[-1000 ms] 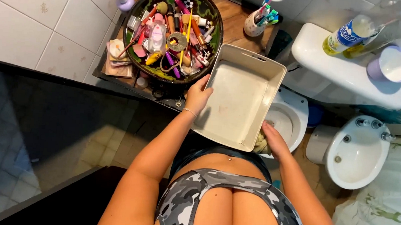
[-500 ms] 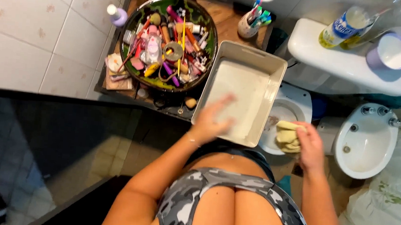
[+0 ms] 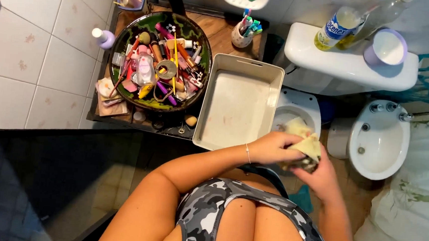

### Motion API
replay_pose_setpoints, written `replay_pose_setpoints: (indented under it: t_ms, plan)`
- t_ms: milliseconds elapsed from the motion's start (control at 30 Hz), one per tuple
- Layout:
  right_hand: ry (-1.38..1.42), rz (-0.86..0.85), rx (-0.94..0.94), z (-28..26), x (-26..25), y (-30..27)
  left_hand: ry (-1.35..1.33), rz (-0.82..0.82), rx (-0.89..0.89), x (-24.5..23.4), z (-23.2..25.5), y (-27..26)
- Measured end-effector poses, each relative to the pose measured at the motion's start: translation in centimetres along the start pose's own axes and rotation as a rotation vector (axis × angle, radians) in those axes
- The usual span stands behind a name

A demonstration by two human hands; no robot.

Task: The person wipes a rectangular tray with a cloth, then picks up makeup brushes and other cosmetic items from a bowl and places them into the tray. The person also handles a mascara tube and other makeup products.

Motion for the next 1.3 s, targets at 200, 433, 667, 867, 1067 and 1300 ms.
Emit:
replay_pose_setpoints:
  t_ms: [200, 433, 667, 867, 1067, 1300]
  plan:
    - [0.243, 0.107, -0.077, 7.2, -5.8, 4.2, -0.114, 0.165, 0.042, -6.9, 4.8, -4.0]
    - [0.466, -0.17, -0.268, -3.7, -2.9, 14.7, -0.189, 0.656, -0.078, -13.9, -0.3, -16.7]
    - [-0.254, -0.409, -0.558, -20.3, 14.2, 21.4, -0.31, 1.249, -0.264, -10.7, -3.7, -30.4]
    - [-0.785, -0.304, -0.731, -21.4, 26.2, 30.9, -0.389, 1.332, -0.402, -10.4, -6.1, -36.8]
    - [-1.058, -0.153, -0.642, -15.5, 30.9, 39.9, -0.412, 1.256, -0.358, -18.1, -9.7, -39.0]
    - [-1.092, -0.241, -0.516, -14.4, 33.3, 36.3, -0.369, 1.091, -0.314, -27.6, -11.0, -38.7]
Point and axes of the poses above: each hand's wrist, its own y-axis towards the middle knuckle, its own x-axis out of the palm, z = x × y, the point moved 9 cm from there along y, towards the middle knuckle, and after that the axes turned 13 degrees about y, right-handed, at the moved point
